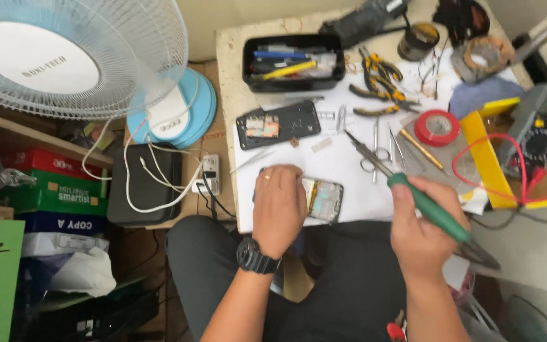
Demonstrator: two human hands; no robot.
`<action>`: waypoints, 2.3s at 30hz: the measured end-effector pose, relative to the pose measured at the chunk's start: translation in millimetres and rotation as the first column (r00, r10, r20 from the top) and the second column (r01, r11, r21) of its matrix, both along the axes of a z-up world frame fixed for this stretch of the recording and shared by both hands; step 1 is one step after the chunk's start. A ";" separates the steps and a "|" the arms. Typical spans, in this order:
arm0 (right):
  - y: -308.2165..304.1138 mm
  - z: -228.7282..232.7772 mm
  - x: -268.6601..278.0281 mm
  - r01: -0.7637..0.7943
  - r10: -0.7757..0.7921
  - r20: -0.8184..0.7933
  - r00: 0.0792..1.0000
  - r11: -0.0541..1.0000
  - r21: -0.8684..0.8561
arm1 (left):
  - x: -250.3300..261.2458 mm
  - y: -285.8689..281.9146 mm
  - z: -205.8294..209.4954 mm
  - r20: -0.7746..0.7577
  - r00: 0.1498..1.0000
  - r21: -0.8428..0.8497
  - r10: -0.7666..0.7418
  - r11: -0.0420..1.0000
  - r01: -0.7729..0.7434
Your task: The person works on a disassembled smartphone, using a soldering iron to heat a small component and tweezers to position it. The person then uses a plastic spudger to pry and adjust parts on the phone's internal assembly.
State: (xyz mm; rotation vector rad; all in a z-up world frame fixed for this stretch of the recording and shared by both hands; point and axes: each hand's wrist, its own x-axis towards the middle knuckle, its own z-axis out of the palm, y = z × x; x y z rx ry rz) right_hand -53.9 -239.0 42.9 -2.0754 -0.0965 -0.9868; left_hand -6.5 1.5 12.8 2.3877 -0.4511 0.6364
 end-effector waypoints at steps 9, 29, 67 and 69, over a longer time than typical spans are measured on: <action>2.4 -29.8 20.3 0.145 0.012 -0.242 0.970 0.773 0.617 | 3.3 -0.4 1.7 -0.023 1.000 -0.049 -0.017 0.999 0.016; -19.0 -75.1 29.4 0.097 0.002 -0.127 0.992 0.631 0.769 | 5.9 -4.1 -3.5 -0.059 0.998 -0.038 0.009 0.999 -0.012; -18.7 -85.3 31.2 0.129 0.013 -0.178 0.984 0.639 0.758 | 34.2 102.6 -12.4 -0.154 0.946 0.212 0.287 0.944 -0.252; -21.2 -88.4 31.5 0.098 0.027 -0.147 0.989 0.626 0.774 | 35.9 101.9 -15.1 -0.165 0.940 0.184 0.298 0.946 -0.267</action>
